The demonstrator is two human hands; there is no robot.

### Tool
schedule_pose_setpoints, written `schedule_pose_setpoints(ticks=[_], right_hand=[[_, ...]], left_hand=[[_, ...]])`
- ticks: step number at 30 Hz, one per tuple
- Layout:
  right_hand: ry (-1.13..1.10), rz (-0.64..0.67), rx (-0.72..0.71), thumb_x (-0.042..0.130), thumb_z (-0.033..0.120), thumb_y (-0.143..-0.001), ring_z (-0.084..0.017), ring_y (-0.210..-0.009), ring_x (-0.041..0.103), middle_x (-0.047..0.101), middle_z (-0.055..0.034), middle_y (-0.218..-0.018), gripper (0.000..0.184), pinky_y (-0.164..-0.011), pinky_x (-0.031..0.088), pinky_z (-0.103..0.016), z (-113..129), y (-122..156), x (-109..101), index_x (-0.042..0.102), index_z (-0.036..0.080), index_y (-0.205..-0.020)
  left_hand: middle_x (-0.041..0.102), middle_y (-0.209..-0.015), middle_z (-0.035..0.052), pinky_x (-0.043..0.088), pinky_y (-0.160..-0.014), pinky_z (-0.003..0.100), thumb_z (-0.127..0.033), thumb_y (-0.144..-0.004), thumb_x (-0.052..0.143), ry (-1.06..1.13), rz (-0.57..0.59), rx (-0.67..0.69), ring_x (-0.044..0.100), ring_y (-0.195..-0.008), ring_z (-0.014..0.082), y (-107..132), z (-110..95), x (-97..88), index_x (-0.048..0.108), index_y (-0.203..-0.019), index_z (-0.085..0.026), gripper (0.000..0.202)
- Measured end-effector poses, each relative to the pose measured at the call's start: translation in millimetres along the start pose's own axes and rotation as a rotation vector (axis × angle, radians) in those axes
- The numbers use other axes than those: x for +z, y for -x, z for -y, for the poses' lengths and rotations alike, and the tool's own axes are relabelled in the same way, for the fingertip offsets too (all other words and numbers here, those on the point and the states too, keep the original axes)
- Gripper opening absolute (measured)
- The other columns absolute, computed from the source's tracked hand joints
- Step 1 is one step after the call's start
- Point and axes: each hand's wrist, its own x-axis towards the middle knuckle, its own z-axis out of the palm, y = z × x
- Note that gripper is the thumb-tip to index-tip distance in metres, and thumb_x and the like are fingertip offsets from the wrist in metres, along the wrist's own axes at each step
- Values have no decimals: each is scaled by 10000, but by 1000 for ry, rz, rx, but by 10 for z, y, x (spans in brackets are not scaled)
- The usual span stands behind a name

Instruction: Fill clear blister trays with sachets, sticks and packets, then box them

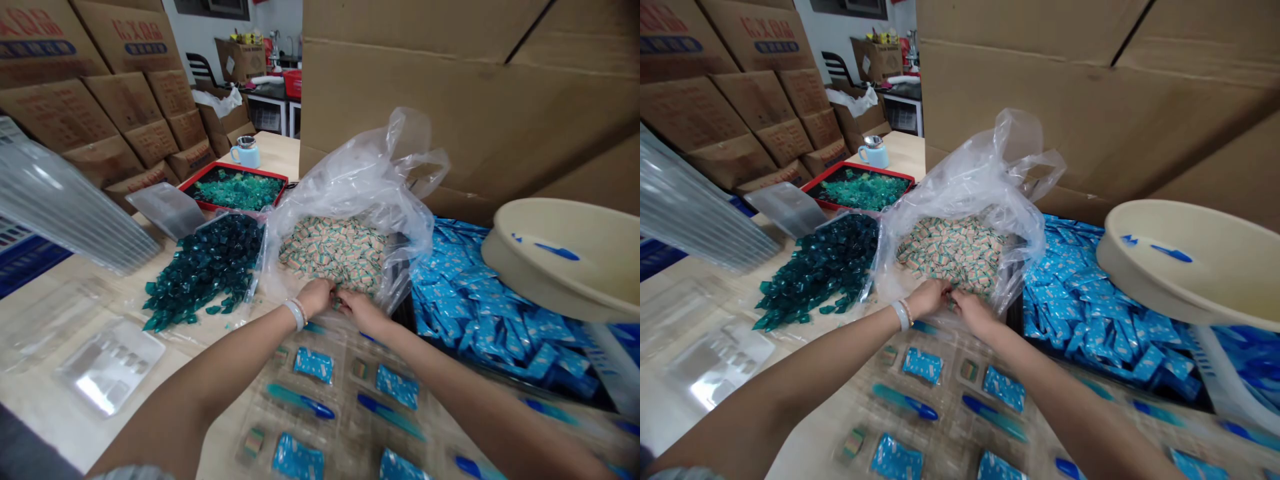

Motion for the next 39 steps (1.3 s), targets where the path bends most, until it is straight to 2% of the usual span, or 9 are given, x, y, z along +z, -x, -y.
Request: schedule_pose_setpoints(ticks=[5, 8, 14, 20, 24, 30, 32, 36, 39], right_hand=[[6, -73, -22, 491, 55, -684, -130, -675, 477, 523, -1, -677, 130, -635, 351, -223, -31, 6, -46, 527, 177, -659], [-53, -100, -5, 476, 55, -679, -120, -631, 455, 491, 12, -639, 133, -598, 341, -216, -35, 22, -115, 510, 178, -642], [-131, -54, 63, 446, 33, -653, -111, -581, 446, 471, 25, -595, 159, -559, 334, -207, -53, 34, -154, 503, 179, -630], [-178, -74, 91, 446, 40, -639, -111, -568, 444, 471, 29, -584, 148, -553, 338, -211, -57, 28, -130, 486, 183, -628], [-219, -89, 88, 459, 59, -632, -108, -566, 443, 477, 32, -584, 128, -553, 342, -214, -85, 44, -108, 473, 185, -617], [-387, -169, 141, 488, 122, -644, -96, -530, 445, 462, 52, -540, 66, -519, 356, -204, -24, -52, -94, 491, 186, -629], [-485, -152, 234, 501, 109, -636, -89, -511, 461, 470, 58, -522, 80, -503, 368, -196, 71, -149, -76, 493, 187, -617], [-606, -102, 505, 508, 119, -662, -86, -385, 466, 479, 62, -437, 109, -393, 361, -191, 232, -320, 3, 455, 196, -605], [-616, -73, 565, 511, 123, -668, -94, -344, 480, 480, 55, -384, 133, -355, 366, -187, 272, -369, 64, 434, 199, -590]], left_hand=[[653, -778, 59, 420, -658, 225, -139, -696, 483, -9, 17, -6, 569, -717, 157, 13, 11, -20, 657, -844, -140, 229], [651, -807, 66, 426, -672, 237, -149, -706, 496, -19, 21, -5, 576, -733, 166, -1, -29, -40, 651, -877, -146, 231], [634, -827, 131, 445, -684, 281, -128, -686, 525, -69, 20, -64, 589, -765, 214, -44, -187, -43, 636, -800, -103, 161], [624, -883, 102, 430, -715, 245, -113, -677, 512, -25, -16, -12, 569, -796, 179, -15, -217, 55, 638, -779, -122, 161], [636, -773, 43, 419, -664, 218, -120, -687, 489, 40, -38, 31, 555, -711, 140, -6, -167, 84, 631, -806, -139, 186], [610, -659, 16, 386, -578, 195, -123, -655, 517, 242, -101, -26, 502, -603, 107, -18, 111, -145, 643, -762, -101, 166], [603, -632, 12, 379, -550, 191, -106, -639, 515, 334, -65, -73, 488, -570, 99, -5, 192, -180, 652, -753, -92, 179], [589, -604, 11, 368, -487, 187, -119, -671, 478, 428, -36, -126, 457, -498, 84, 35, 264, -138, 648, -872, -76, 267], [572, -584, 6, 368, -481, 182, -108, -681, 454, 467, -19, -125, 444, -489, 80, 52, 266, -96, 650, -876, -75, 278]])
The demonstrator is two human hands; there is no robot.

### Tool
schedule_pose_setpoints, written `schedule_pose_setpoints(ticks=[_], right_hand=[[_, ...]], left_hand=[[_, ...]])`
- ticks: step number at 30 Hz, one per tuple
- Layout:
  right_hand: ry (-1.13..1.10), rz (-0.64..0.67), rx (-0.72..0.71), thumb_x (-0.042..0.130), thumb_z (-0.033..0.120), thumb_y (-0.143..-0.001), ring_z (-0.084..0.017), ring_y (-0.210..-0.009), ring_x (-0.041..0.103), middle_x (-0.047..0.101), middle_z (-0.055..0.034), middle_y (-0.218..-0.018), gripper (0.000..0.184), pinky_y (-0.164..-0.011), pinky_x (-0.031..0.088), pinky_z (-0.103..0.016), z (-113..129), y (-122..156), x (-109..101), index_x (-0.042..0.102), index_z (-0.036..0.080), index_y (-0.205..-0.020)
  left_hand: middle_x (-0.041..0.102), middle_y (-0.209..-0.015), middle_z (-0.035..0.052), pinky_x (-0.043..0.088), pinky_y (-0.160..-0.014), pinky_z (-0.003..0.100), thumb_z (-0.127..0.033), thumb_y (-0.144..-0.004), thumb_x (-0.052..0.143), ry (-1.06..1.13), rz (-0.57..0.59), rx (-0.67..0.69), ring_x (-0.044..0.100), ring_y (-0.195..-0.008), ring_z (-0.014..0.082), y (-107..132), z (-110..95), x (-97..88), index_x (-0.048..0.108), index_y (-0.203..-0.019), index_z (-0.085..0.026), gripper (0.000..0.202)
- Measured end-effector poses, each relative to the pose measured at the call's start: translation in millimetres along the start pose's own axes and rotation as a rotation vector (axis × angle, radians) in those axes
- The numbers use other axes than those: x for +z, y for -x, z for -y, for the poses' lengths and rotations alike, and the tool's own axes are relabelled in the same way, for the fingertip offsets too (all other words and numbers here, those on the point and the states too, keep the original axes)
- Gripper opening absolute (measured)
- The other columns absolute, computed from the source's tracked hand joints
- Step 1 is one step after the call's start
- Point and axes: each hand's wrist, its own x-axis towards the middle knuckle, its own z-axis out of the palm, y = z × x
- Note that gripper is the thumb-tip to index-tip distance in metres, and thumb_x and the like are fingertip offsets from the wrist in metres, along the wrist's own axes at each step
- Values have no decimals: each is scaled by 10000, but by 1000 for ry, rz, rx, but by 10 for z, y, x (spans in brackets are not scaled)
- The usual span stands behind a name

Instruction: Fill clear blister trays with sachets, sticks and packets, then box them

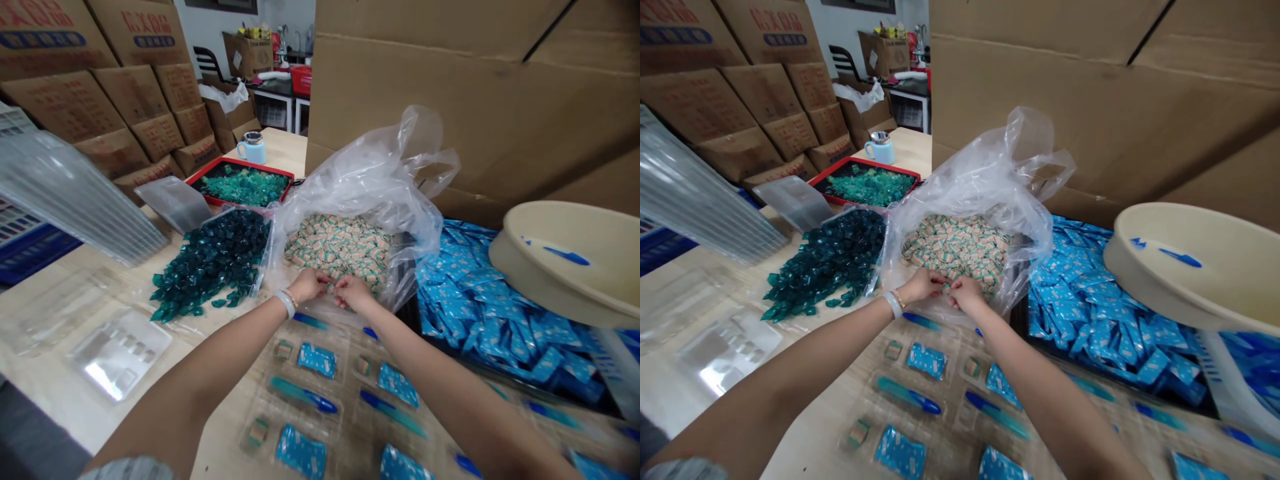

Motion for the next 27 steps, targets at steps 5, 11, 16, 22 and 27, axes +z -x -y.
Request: schedule_pose_setpoints(ticks=[5, 11, 16, 22, 27], right_hand=[[40, -26, 39, 468, 81, -666, -122, -370, 521, 476, 45, -359, 149, -376, 392, -204, 0, -26, 22, 443, 201, -581], [226, -133, -148, 474, 73, -672, -128, -547, 550, 583, 10, -555, 139, -537, 408, -230, -42, -44, -131, 560, 182, -668], [672, -152, -471, 523, 157, -717, -154, -716, 542, 624, -49, -779, 113, -636, 384, -237, -103, 30, -134, 623, 183, -762], [827, -65, -564, 470, 159, -763, -163, -760, 526, 583, -63, -930, 222, -632, 365, -245, -88, 128, -100, 617, 221, -919], [804, 5, -592, 453, 85, -725, -157, -749, 508, 559, -58, -895, 185, -638, 357, -241, -85, 175, -160, 600, 197, -716]], left_hand=[[577, -563, 8, 387, -531, 193, -148, -728, 428, -45, 50, 42, 466, -525, 96, 31, -63, 24, 665, -770, -90, 248], [658, -773, 97, 411, -681, 251, -115, -700, 450, -335, -54, 70, 555, -704, 165, 100, -167, -20, 668, -828, -82, 255], [655, -825, 124, 420, -736, 273, -124, -703, 465, -423, -49, 93, 568, -780, 191, 167, -164, 14, 666, -812, -83, 233], [639, -850, 103, 428, -749, 282, -156, -734, 448, -489, -154, 60, 572, -801, 190, 252, -140, 20, 645, -861, -136, 236], [619, -871, 86, 422, -758, 271, -182, -753, 452, -475, -166, 89, 560, -815, 182, 266, -51, -61, 634, -890, -145, 231]])
